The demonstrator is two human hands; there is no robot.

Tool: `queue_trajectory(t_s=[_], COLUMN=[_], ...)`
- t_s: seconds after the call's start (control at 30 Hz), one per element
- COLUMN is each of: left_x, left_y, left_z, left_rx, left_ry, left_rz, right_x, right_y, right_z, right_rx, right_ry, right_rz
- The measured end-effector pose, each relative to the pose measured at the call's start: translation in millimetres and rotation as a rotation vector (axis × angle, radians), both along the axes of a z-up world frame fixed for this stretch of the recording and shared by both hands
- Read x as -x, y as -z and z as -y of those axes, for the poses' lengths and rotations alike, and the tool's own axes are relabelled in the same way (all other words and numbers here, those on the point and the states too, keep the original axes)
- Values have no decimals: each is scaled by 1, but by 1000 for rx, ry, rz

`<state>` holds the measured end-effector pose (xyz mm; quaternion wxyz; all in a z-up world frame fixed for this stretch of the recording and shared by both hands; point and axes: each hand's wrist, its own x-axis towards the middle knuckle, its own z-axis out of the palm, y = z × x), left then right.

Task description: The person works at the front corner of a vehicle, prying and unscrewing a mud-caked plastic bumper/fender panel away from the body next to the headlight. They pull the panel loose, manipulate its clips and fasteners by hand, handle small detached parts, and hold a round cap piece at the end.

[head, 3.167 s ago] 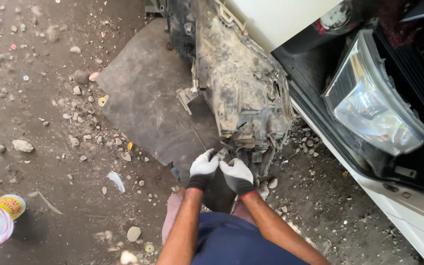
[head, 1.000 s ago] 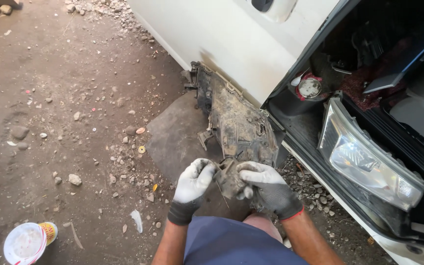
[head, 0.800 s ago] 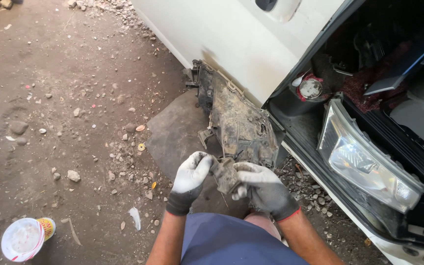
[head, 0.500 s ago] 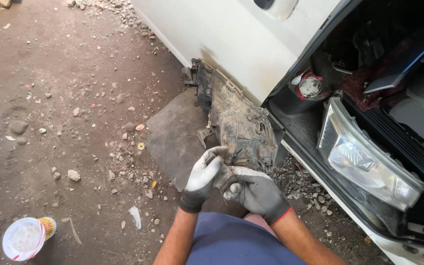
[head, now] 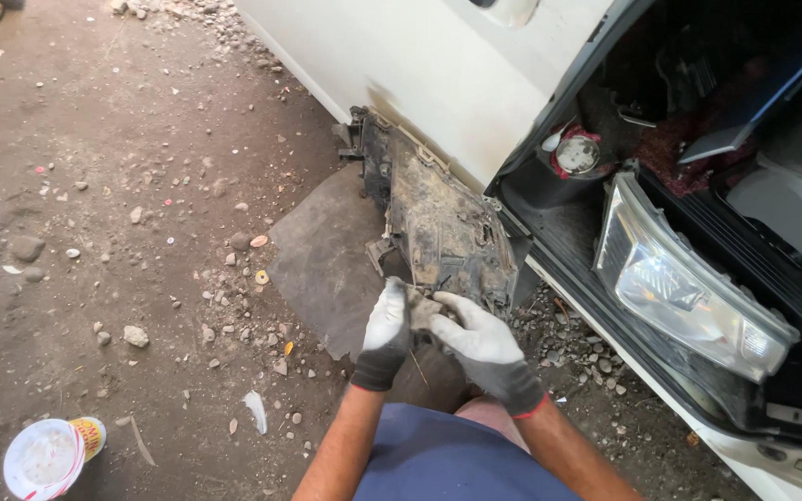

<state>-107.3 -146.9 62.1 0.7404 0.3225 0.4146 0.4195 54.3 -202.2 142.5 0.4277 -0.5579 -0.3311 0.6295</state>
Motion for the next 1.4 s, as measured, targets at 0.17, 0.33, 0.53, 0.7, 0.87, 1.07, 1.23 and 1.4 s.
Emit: queue_trajectory(t_s=[0.17,0.33,0.53,0.7,0.87,1.07,1.23,1.4], left_x=[-4,5,9,8,5,14,12,16], left_y=[-33,-28,-56,-91,-86,-47,-26,-31], left_z=[4,1,-7,-5,-6,-5,-5,-1], left_rx=[-334,-478,-420,-482,-441,-367,-325,-209], left_ry=[54,112,173,289,255,104,43,97], left_rz=[-759,-632,-633,-832,-1063,-971,-748,-307], right_x=[3,-19,-11,-21,-4,6,-7,-15], right_y=[-5,54,17,50,58,14,51,4], right_z=[-11,1,-1,-2,2,5,-3,-2], right_rx=[125,-62,13,108,26,-63,-286,-222], right_ry=[-121,-167,-154,-252,11,-6,-15,-129], right_rz=[-5,64,-136,-483,-759,-153,-2,-78])
